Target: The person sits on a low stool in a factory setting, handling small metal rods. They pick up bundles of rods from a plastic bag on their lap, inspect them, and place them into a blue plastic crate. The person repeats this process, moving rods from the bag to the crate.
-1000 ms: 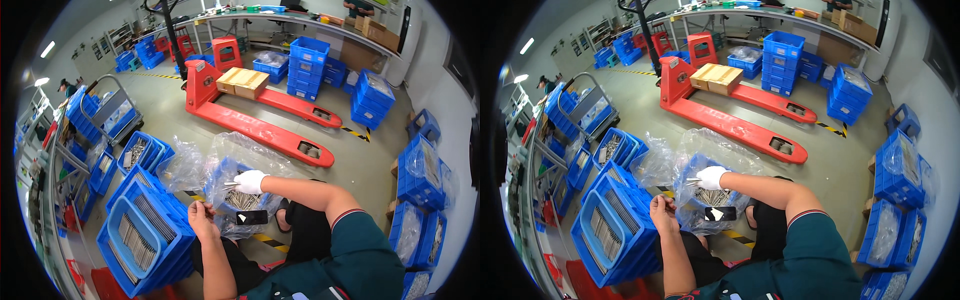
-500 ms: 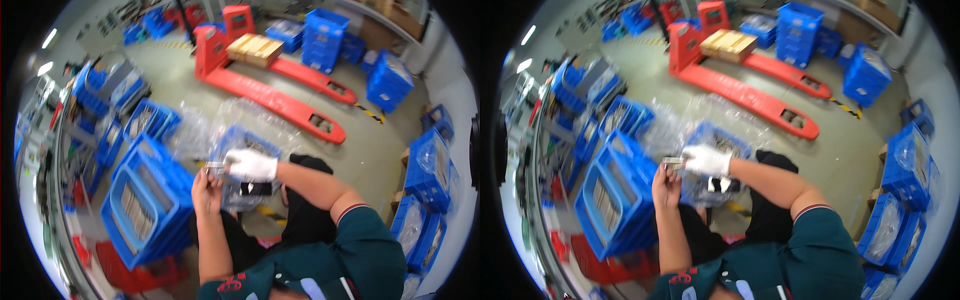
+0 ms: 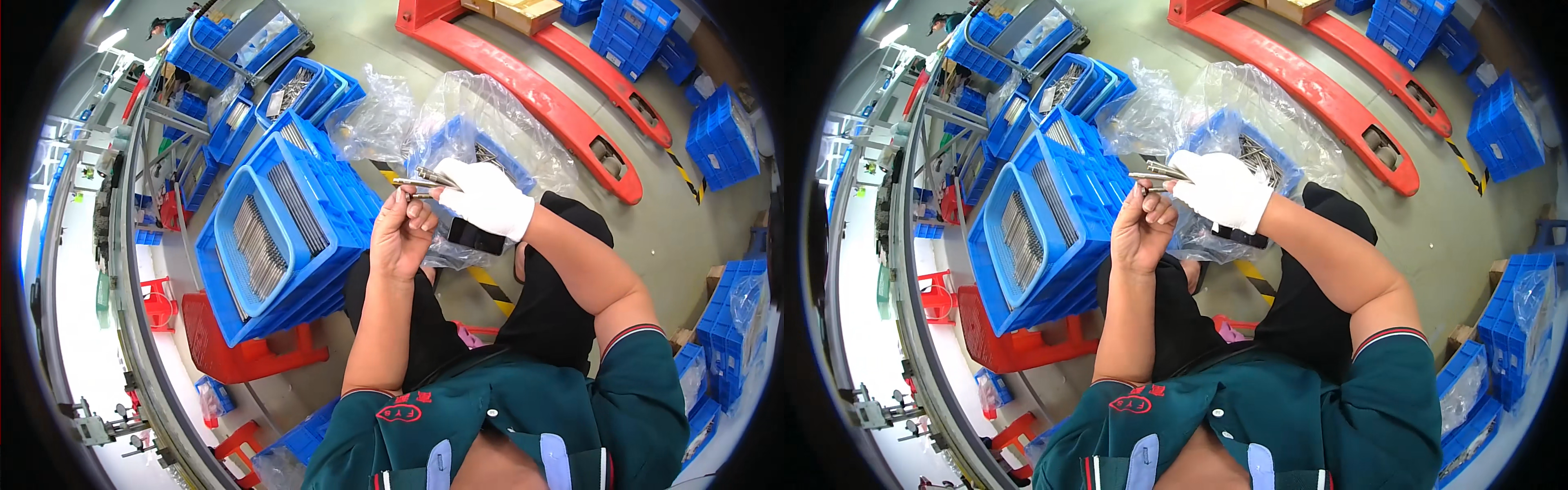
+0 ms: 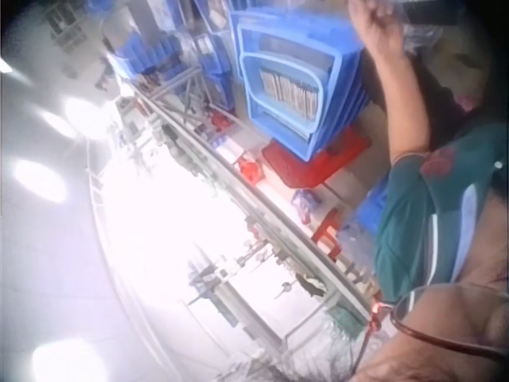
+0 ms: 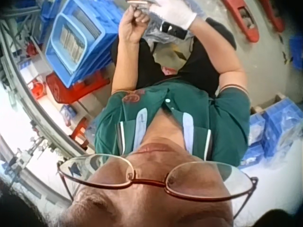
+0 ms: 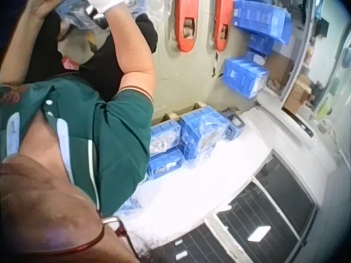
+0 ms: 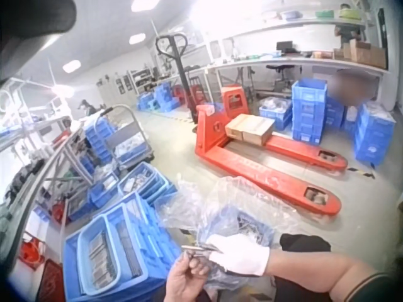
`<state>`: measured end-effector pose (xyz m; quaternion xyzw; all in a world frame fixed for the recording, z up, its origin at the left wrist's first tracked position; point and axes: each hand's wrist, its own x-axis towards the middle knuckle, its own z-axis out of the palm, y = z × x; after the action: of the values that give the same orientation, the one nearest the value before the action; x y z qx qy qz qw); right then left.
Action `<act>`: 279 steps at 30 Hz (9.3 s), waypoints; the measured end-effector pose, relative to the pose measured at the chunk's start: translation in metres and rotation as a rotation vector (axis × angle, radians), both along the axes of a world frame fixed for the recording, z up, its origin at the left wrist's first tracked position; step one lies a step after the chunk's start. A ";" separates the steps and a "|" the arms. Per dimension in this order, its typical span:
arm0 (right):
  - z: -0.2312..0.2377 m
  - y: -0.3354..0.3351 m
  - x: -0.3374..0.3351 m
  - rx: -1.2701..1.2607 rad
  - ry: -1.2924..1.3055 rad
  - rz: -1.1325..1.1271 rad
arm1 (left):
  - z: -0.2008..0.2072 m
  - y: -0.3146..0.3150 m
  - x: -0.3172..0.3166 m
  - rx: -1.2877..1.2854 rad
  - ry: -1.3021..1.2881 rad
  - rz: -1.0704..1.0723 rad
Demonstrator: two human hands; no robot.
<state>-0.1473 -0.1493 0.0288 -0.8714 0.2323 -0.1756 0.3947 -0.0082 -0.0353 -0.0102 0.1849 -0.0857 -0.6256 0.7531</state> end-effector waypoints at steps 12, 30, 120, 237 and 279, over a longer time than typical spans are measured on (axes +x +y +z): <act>0.001 0.007 0.007 -0.160 -0.021 0.022 | 0.000 0.005 0.010 0.031 -0.039 -0.043; -0.012 0.010 0.025 -0.165 0.036 -0.019 | -0.006 0.006 0.012 0.231 -0.394 0.190; 0.009 0.020 0.024 -0.011 0.191 0.150 | 0.014 0.032 0.039 0.308 -0.637 0.033; -0.033 0.050 0.074 0.867 -0.761 -0.125 | 0.037 -0.020 -0.024 0.384 0.195 0.215; -0.017 0.016 0.024 0.384 0.028 -0.001 | 0.009 0.019 0.038 0.327 -0.645 0.287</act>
<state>-0.1233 -0.1329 0.0117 -0.7823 0.2676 -0.1160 0.5504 0.0300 -0.0164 -0.0012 0.4998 -0.1907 -0.4289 0.7279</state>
